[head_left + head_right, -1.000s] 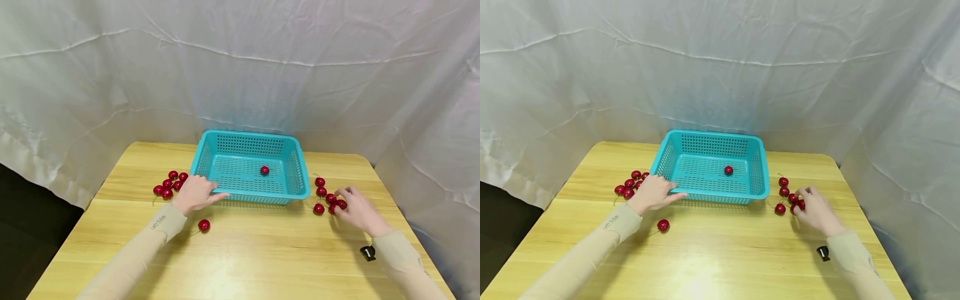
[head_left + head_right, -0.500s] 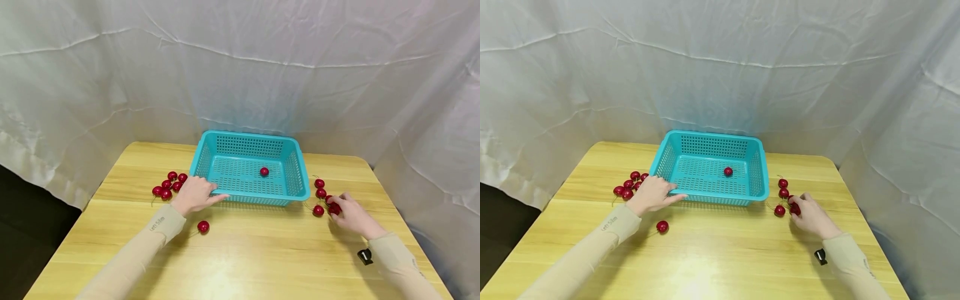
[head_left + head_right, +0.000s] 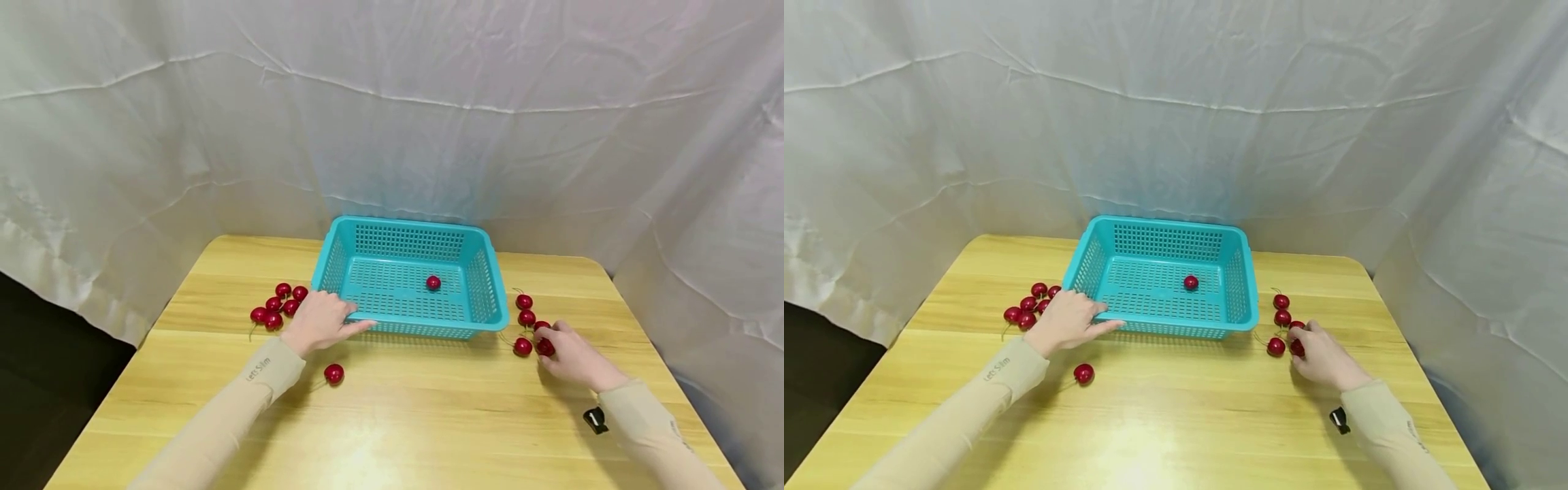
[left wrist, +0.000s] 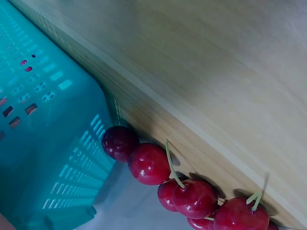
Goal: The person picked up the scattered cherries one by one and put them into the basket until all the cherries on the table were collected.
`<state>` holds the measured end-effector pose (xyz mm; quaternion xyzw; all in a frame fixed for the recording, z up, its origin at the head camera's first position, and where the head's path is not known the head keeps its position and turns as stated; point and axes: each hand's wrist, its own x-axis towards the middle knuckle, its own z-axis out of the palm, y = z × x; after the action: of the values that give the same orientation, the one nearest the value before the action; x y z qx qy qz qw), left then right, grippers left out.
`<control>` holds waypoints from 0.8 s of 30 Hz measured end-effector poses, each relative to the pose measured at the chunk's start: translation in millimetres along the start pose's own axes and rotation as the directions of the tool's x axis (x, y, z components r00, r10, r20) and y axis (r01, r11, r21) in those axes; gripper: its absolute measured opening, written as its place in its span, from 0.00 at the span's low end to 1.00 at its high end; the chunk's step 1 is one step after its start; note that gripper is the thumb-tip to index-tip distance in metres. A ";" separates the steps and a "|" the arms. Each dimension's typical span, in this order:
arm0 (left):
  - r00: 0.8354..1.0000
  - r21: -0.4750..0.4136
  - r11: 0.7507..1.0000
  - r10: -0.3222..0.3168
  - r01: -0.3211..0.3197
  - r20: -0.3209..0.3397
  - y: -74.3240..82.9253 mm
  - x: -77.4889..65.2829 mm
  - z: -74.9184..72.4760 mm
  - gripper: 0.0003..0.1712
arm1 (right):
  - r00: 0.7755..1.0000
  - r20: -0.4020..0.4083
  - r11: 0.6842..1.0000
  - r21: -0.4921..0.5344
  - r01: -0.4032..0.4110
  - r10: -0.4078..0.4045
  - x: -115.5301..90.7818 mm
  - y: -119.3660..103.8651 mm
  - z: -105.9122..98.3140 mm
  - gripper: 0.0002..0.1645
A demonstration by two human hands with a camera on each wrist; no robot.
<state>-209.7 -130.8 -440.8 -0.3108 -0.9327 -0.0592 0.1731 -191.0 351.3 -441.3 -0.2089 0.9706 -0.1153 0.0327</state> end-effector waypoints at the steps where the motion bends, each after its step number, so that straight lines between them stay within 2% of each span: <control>1: 1.000 0.005 1.000 0.001 -0.001 -0.003 0.0 0.0 0.2 0.36 | 1.000 0.002 1.000 -0.005 0.003 -0.003 0.1 -0.3 0.3 0.18; 14: 1.000 0.018 1.000 -0.012 0.012 0.002 2.2 -0.3 -0.2 0.31 | 0.997 0.078 0.999 -0.040 0.011 -0.008 6.6 0.5 7.6 0.21; 20: 1.000 0.021 1.000 -0.014 0.013 0.016 2.9 -0.5 -0.7 0.31 | 0.991 0.133 1.000 -0.009 -0.002 0.003 7.7 2.5 13.2 0.14; 24: 1.000 0.022 1.000 -0.014 0.013 0.019 2.6 -0.2 -1.7 0.32 | 0.992 0.124 1.000 0.003 0.015 -0.015 8.0 4.0 16.4 0.15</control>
<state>-207.5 -129.2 -439.3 -0.3031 -0.9370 -0.0470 0.1670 -198.1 348.0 -458.3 -0.2229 0.9649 -0.1034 0.0922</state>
